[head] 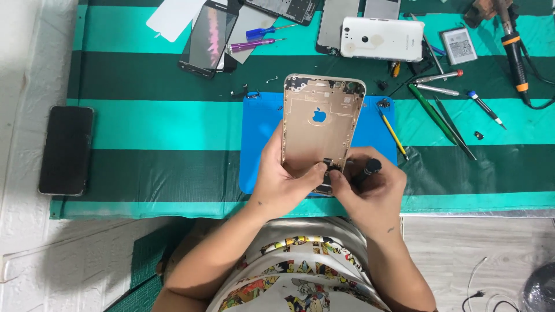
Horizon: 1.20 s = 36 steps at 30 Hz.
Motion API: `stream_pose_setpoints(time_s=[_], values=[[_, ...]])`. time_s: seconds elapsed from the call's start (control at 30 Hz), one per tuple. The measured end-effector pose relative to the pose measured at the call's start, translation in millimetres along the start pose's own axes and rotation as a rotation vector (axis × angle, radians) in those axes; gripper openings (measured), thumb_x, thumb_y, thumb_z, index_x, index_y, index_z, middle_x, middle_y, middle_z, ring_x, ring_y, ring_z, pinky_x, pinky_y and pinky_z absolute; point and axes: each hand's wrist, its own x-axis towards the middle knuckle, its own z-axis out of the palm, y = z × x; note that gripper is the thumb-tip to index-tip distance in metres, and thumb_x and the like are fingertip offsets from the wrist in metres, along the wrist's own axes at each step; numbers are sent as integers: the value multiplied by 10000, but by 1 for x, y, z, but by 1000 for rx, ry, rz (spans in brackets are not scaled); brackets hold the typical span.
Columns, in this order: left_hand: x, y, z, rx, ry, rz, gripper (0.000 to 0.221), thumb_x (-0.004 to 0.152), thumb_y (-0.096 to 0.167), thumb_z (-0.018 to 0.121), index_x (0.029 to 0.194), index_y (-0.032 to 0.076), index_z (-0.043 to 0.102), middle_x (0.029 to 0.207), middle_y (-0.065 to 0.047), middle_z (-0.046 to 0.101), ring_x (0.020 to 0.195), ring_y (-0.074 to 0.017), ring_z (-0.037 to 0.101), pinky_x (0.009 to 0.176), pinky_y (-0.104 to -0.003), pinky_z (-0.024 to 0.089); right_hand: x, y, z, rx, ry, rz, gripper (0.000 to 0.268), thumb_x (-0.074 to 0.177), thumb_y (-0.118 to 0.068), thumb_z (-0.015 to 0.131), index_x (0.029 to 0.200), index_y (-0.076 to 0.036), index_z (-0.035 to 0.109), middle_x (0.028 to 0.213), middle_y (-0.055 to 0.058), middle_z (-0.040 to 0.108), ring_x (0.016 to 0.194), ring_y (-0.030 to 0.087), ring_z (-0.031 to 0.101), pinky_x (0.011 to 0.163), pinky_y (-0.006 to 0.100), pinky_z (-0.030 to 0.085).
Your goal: Repairing a mobile phone by installing internal components like the charging port assembly into the back housing.
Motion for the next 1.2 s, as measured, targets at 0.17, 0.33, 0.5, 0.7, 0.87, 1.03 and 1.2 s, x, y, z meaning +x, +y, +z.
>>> stream_pose_setpoints(time_s=[0.17, 0.33, 0.5, 0.7, 0.87, 1.03, 1.2], values=[[5, -6, -18, -377, -22, -147, 490, 772, 3, 817, 1220, 92, 639, 1110, -57, 742, 956, -169, 703, 757, -327, 566, 2, -15, -4, 42, -105, -57, 218, 865, -38, 698, 1054, 69, 705, 765, 190, 658, 498, 135, 466, 421, 286, 421], [11, -29, -61, -1254, -300, -458, 555, 861, 16, 650, 1369, 140, 465, 940, -54, 653, 627, -152, 478, 475, -237, 402, 2, 6, -51, -45, -35, -26, 321, 995, -173, 574, 1245, 18, 634, 930, 80, 551, 658, 120, 493, 531, 246, 409], [11, -24, -62, -1665, -542, -417, 757, 945, 49, 752, 1554, 163, 317, 917, -127, 602, 634, -178, 512, 447, -224, 429, 7, 16, -93, -120, 38, 7, 277, 1092, -182, 473, 1257, 7, 591, 647, 43, 391, 548, 105, 299, 561, 261, 225], [11, -25, -48, -1791, -765, -443, 860, 901, 169, 859, 1563, 140, 310, 901, -207, 597, 460, -119, 460, 375, -214, 398, -2, 25, -120, -337, 140, 51, 333, 1155, -120, 423, 1376, 105, 529, 732, 95, 291, 598, 146, 240, 601, 319, 217], [13, -37, -32, -1891, -1004, -539, 484, 1166, 426, 407, 1438, 26, 384, 748, -160, 526, 387, -145, 450, 292, -224, 354, -7, 12, -103, -471, 76, -30, 311, 1073, -75, 587, 1364, 21, 638, 800, 28, 504, 630, 90, 364, 593, 263, 291], [15, -39, -8, -1957, -1103, -606, 384, 1155, 354, 395, 1360, 31, 372, 714, -127, 471, 412, -154, 468, 298, -239, 395, -7, -37, -46, -538, -305, -186, 550, 929, -258, 673, 1450, -110, 578, 677, -18, 521, 532, 81, 409, 538, 238, 385], [11, -57, -6, -1979, -1171, -685, 261, 1159, 252, 366, 1274, 22, 412, 722, -126, 485, 413, -168, 471, 277, -255, 406, 11, -69, -6, -812, -501, -391, 799, 920, -587, 704, 1582, -225, 440, 616, -28, 566, 479, 104, 481, 524, 278, 420]])
